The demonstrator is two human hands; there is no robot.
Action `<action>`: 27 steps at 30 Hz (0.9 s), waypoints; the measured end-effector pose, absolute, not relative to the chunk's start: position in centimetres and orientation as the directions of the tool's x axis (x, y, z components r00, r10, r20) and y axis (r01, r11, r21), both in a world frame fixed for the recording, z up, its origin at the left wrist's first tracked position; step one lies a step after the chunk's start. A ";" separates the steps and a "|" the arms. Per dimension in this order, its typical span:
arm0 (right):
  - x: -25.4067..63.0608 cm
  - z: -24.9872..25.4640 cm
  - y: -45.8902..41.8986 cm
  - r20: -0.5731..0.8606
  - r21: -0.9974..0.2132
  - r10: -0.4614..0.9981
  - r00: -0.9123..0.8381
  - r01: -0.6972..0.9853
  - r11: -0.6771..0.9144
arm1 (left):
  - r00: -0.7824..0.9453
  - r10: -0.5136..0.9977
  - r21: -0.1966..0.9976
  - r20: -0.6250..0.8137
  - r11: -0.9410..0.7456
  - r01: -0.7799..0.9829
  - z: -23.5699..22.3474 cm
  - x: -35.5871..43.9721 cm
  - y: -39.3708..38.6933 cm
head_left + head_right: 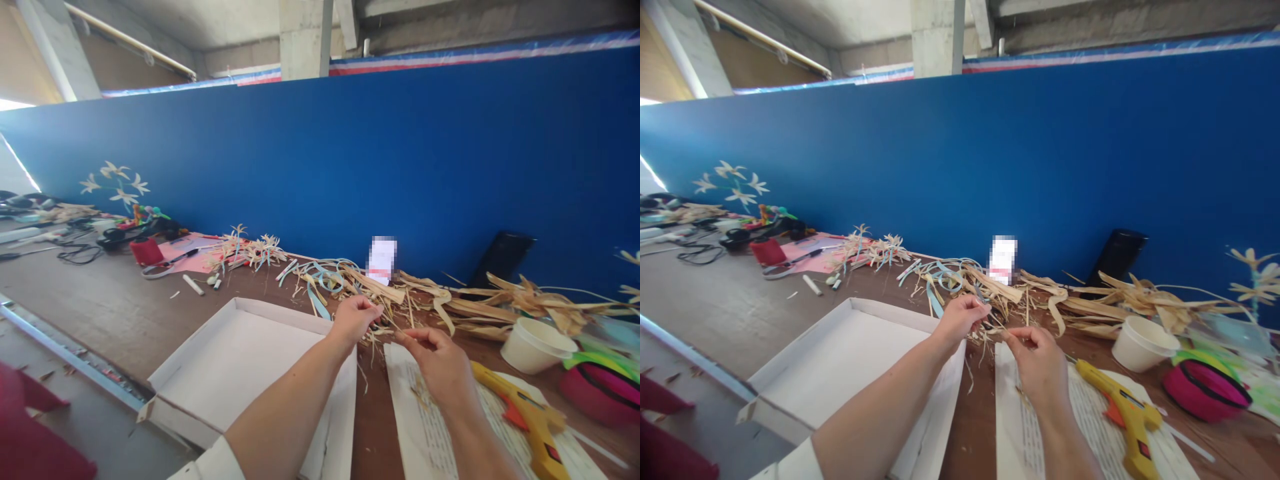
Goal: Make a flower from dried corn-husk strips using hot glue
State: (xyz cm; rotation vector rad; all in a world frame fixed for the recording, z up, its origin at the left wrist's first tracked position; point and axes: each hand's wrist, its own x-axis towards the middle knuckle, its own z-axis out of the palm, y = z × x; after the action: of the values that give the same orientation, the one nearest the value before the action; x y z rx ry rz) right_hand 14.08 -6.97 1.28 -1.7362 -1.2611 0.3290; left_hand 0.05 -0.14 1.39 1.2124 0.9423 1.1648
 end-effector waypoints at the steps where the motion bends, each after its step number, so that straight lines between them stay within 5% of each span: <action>1: 14.1 1.2 -7.0 0.290 -0.800 0.858 0.425 0.600 -0.027 | 0.174 0.984 0.987 0.041 -0.013 -0.161 1.4 0.1 -0.2; 19: 14.0 1.0 -7.0 0.330 -0.774 0.873 0.359 0.632 0.033 | 0.414 0.885 0.816 -0.211 0.393 -0.424 2.3 -0.4 -0.4; 27: 13.4 1.8 -7.3 0.248 -0.857 0.887 0.389 0.514 0.013 | 0.564 0.786 0.711 -0.251 0.545 -0.443 2.4 -0.7 -0.4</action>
State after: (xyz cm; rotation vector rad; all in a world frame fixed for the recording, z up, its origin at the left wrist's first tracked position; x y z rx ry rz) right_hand 13.43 -7.28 1.77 -1.6432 -1.2606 0.4646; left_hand -0.65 -0.36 2.44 0.6386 0.6042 0.7837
